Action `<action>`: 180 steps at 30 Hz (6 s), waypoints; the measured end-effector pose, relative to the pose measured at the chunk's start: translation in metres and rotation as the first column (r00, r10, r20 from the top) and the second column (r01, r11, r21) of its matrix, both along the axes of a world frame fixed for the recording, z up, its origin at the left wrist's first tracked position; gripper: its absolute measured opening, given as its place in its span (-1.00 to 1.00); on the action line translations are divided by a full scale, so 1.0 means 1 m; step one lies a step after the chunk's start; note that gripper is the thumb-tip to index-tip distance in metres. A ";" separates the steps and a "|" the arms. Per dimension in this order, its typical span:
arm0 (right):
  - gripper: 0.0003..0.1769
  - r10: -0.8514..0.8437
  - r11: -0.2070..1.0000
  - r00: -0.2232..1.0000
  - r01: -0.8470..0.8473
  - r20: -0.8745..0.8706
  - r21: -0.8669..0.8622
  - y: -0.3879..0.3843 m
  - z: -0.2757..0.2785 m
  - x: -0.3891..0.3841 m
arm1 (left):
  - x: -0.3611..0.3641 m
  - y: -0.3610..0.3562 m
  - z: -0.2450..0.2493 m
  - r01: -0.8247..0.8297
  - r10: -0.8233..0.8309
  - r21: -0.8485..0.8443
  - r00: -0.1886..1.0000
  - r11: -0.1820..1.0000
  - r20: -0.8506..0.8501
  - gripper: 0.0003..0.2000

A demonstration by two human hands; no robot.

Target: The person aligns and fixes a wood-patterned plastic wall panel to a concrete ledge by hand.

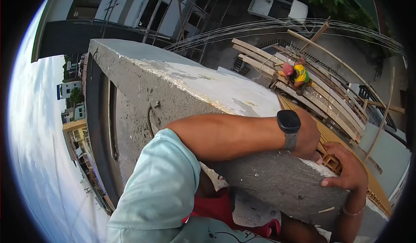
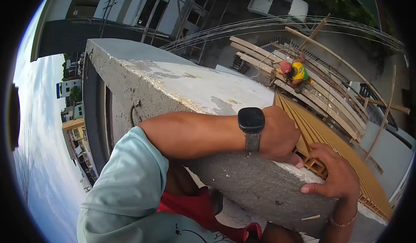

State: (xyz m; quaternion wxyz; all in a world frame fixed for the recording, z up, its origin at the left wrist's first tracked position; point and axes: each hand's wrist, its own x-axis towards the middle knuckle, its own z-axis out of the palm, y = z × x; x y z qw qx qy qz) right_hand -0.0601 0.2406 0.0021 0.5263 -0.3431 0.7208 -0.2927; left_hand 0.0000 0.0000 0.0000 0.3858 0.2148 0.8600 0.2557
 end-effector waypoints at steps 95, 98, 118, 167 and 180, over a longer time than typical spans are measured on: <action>-0.07 0.022 0.999 0.996 -0.025 -0.083 -0.028 0.003 -0.001 0.001 | 0.001 0.001 -0.002 -0.007 0.008 0.011 0.999 1.000 -0.050 -0.30; -0.06 0.036 0.998 0.994 -0.040 -0.101 -0.042 0.003 -0.002 0.001 | 0.001 0.001 -0.001 0.007 -0.007 0.002 0.999 1.000 -0.047 -0.30; -0.05 0.010 0.999 0.997 -0.013 -0.079 -0.033 0.002 -0.001 0.001 | 0.001 0.000 0.000 0.020 -0.019 0.010 0.999 1.000 -0.045 -0.29; -0.04 -0.005 0.999 0.998 0.003 -0.063 -0.038 0.001 0.000 0.002 | 0.000 -0.001 0.001 0.026 -0.025 0.016 0.998 1.000 -0.049 -0.28; -0.05 0.010 1.000 0.998 -0.012 -0.064 -0.024 0.002 0.000 0.001 | -0.001 -0.001 0.004 0.016 -0.016 0.002 1.000 1.000 -0.018 -0.29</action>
